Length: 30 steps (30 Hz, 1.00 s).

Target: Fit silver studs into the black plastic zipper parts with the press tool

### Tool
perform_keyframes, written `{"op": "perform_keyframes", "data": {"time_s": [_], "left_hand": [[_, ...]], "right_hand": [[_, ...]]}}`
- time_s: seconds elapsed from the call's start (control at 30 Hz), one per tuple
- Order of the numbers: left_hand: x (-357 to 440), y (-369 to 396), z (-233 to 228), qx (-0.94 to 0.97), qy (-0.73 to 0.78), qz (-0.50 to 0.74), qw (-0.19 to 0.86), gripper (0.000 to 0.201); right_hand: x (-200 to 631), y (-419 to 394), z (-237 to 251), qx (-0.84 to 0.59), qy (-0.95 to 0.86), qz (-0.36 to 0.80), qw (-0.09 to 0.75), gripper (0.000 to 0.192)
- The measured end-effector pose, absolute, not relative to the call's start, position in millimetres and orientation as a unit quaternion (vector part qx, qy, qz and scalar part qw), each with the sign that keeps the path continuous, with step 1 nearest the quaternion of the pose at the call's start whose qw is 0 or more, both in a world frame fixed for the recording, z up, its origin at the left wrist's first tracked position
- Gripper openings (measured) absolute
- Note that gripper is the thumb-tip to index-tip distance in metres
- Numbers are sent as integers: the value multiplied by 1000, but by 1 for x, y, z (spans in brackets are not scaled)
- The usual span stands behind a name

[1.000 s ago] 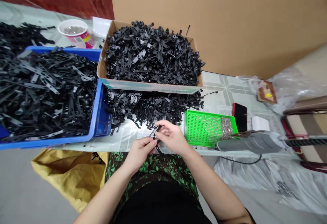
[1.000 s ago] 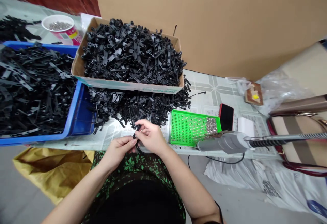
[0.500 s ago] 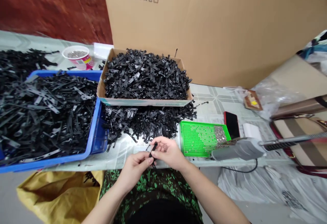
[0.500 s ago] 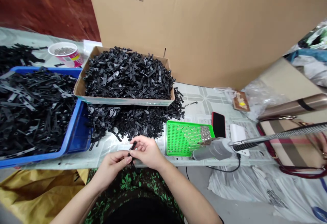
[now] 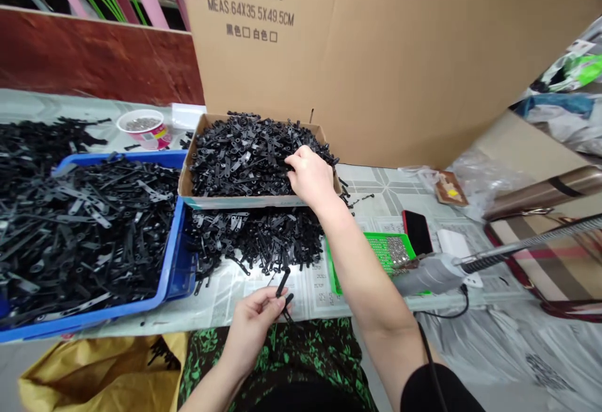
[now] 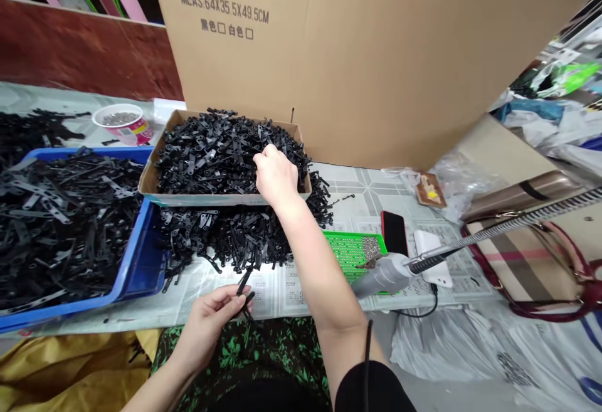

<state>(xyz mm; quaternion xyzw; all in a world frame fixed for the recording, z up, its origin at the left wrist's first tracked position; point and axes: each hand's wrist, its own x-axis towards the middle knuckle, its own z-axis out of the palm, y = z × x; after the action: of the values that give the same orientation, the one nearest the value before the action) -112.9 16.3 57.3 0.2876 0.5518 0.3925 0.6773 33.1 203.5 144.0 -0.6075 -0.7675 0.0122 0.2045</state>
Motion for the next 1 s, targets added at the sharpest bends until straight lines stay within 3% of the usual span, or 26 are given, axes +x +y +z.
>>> {"op": "perform_keyframes", "data": {"time_s": [0.2, 0.33, 0.43, 0.53, 0.63, 0.73, 0.8, 1.0], "left_hand": [[-122, 18, 52, 291, 571, 413, 647, 34], [-120, 22, 52, 284, 550, 408, 671, 32], [-116, 25, 56, 262, 538, 414, 687, 30], [-113, 29, 60, 239, 535, 431, 686, 29], [-111, 33, 63, 219, 540, 452, 675, 31], [-109, 34, 62, 200, 547, 458, 671, 33], [-107, 34, 61, 199, 547, 461, 670, 34], [-103, 30, 63, 223, 536, 449, 680, 32]], "right_hand": [[33, 199, 146, -561, -809, -39, 171, 28], [36, 205, 147, -512, -848, -70, 116, 25], [40, 208, 148, -484, -864, -62, 122, 26], [45, 190, 149, -449, -856, 13, 256, 24], [50, 148, 139, -414, -809, 178, 377, 26], [52, 101, 115, -415, -757, 388, 324, 25], [52, 80, 95, -432, -718, 452, 306, 22], [54, 69, 73, -417, -728, 425, 340, 15]]}}
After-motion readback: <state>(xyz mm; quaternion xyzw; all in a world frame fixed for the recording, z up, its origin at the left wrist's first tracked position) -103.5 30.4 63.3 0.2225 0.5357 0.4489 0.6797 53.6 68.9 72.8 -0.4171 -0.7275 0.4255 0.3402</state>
